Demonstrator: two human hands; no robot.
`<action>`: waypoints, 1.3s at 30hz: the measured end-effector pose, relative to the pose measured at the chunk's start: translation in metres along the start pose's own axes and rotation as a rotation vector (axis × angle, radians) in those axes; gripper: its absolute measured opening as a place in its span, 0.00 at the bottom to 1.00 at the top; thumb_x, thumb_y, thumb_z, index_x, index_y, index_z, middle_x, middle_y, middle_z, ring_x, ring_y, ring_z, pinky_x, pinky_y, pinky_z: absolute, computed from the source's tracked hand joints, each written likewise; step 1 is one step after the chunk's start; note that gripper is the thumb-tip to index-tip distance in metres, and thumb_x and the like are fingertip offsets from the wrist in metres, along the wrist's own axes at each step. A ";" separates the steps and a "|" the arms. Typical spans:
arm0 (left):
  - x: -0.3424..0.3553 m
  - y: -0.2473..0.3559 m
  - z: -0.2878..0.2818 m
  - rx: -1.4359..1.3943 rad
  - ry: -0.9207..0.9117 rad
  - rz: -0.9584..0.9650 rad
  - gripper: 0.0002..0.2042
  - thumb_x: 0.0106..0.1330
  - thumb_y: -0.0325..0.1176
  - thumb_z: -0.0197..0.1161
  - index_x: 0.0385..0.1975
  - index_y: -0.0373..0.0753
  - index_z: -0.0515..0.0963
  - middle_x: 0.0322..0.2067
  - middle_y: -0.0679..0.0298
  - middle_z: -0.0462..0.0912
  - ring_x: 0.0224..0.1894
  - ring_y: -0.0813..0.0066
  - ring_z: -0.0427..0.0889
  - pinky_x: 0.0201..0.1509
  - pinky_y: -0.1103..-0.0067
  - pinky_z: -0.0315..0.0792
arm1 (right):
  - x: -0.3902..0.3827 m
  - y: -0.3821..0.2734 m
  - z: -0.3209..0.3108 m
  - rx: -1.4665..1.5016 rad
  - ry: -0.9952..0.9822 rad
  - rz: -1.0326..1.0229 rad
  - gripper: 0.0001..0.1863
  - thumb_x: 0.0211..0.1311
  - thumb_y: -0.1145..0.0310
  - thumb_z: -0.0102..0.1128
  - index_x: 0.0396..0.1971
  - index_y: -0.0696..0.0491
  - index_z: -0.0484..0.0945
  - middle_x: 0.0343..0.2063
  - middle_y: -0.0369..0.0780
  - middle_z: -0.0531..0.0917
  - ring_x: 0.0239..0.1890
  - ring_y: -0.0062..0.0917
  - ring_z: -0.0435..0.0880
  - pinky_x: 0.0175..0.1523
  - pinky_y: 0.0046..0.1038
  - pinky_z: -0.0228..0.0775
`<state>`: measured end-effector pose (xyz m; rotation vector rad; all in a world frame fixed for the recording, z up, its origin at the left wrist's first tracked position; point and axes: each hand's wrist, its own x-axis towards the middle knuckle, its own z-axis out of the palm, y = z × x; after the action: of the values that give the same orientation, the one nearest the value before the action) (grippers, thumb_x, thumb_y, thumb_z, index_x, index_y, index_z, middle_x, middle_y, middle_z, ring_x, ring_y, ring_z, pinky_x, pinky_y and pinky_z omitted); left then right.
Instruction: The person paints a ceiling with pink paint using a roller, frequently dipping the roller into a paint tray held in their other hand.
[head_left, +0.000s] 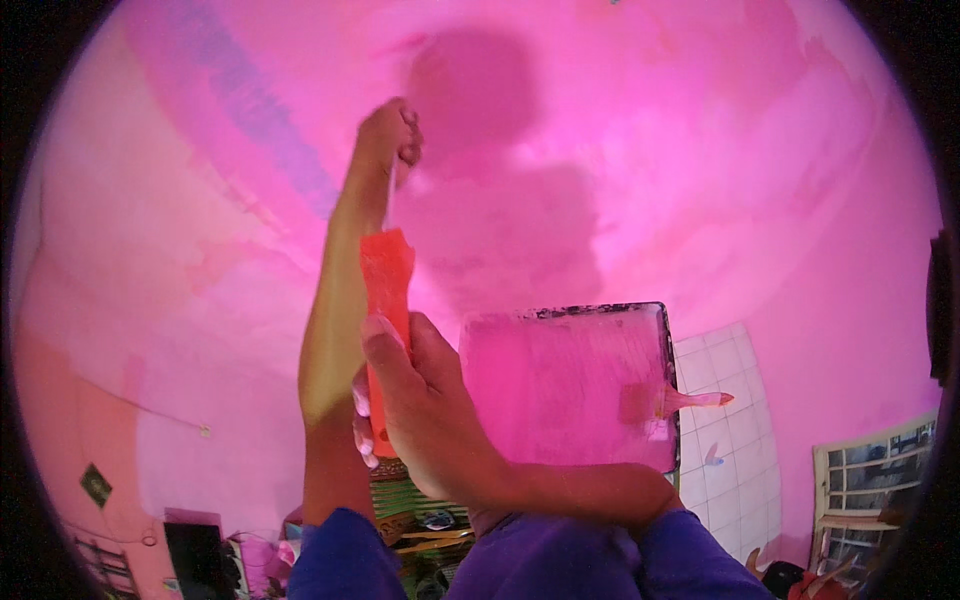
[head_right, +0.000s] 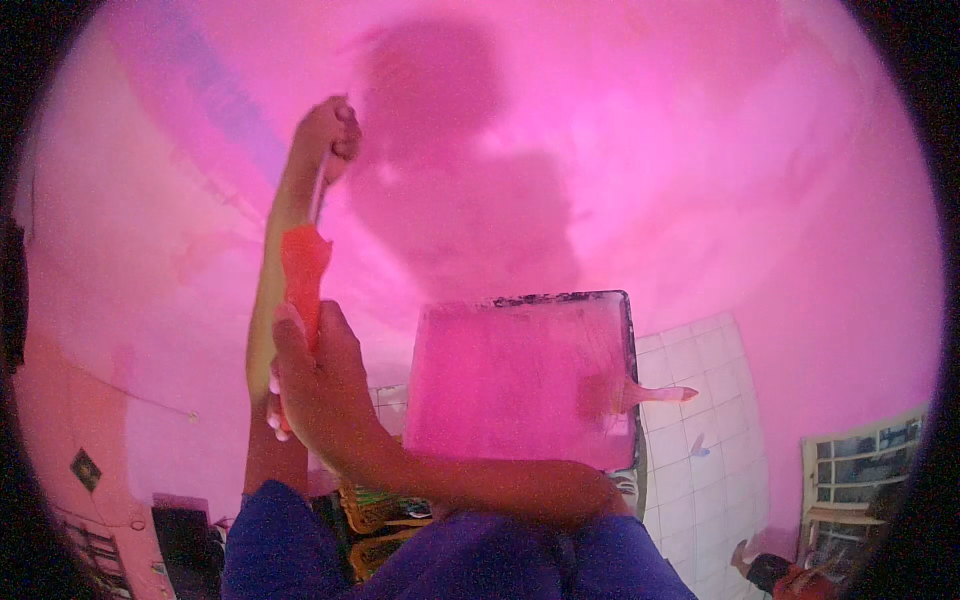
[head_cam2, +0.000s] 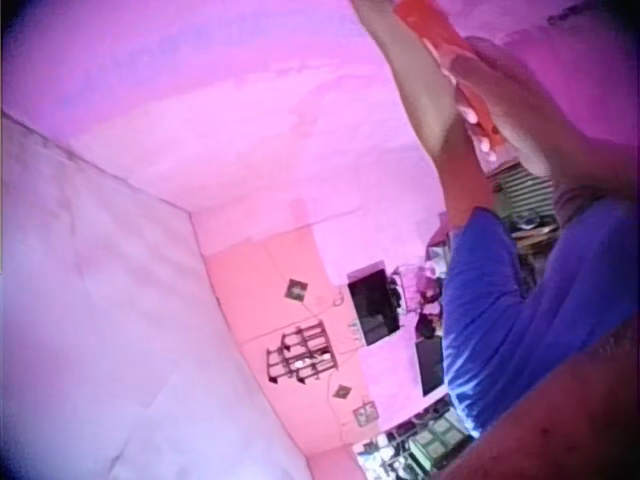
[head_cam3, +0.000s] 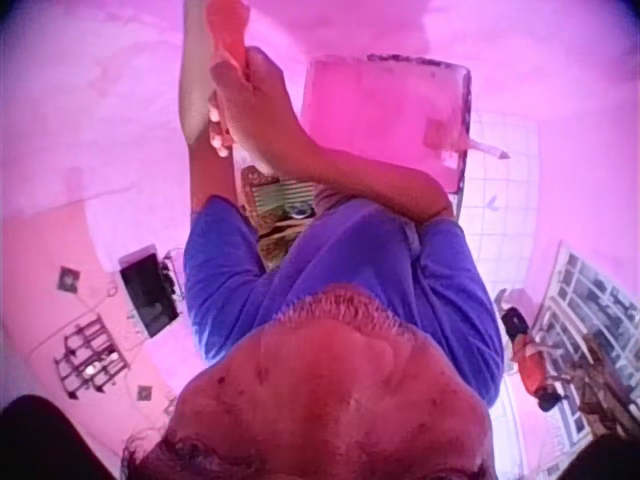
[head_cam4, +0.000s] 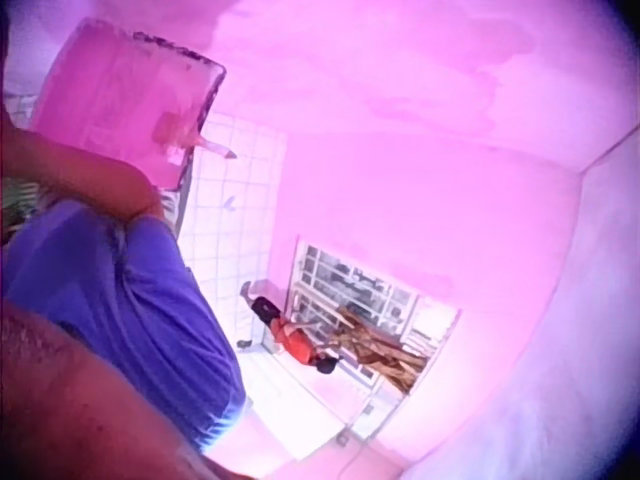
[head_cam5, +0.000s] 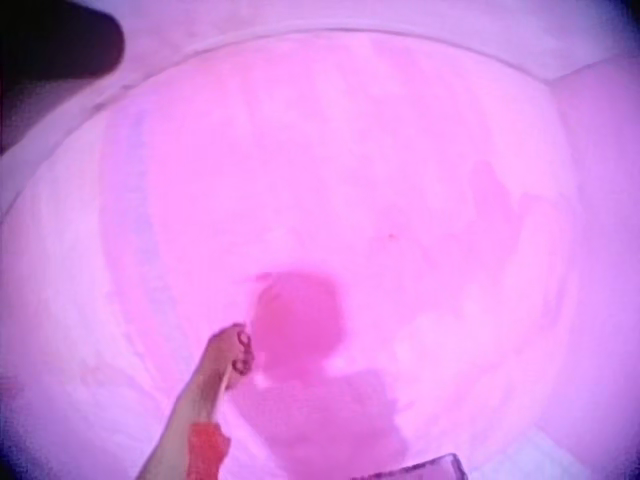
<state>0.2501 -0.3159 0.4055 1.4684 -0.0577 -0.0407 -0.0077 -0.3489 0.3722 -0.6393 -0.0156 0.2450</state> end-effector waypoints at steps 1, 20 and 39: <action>-0.016 0.018 0.014 0.014 0.005 0.115 0.11 0.58 0.33 0.47 0.14 0.45 0.61 0.11 0.72 0.60 0.09 0.82 0.54 0.11 0.84 0.45 | 0.003 -0.006 -0.001 -0.053 -0.016 -0.042 0.12 0.65 0.58 0.42 0.30 0.52 0.60 0.16 0.34 0.67 0.11 0.17 0.67 0.14 0.21 0.60; -0.131 -0.193 0.083 0.168 -0.462 -0.169 0.14 0.64 0.38 0.44 0.21 0.38 0.71 0.16 0.64 0.73 0.18 0.76 0.74 0.21 0.80 0.69 | -0.127 -0.016 -0.236 -1.143 0.364 0.115 0.18 0.52 0.74 0.51 0.45 0.58 0.66 0.23 0.37 0.74 0.22 0.17 0.74 0.27 0.19 0.67; -0.262 -0.294 -0.177 -0.106 0.256 -0.422 0.29 0.62 0.58 0.42 0.50 0.38 0.66 0.45 0.58 0.72 0.46 0.67 0.70 0.50 0.71 0.63 | -0.149 -0.022 -0.272 -1.113 0.603 -0.025 0.21 0.49 0.76 0.55 0.45 0.58 0.63 0.29 0.43 0.75 0.30 0.29 0.77 0.36 0.29 0.70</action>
<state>0.0022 -0.1537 0.0912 1.3479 0.4567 -0.1949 -0.1230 -0.5610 0.1758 -1.8001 0.4477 -0.0147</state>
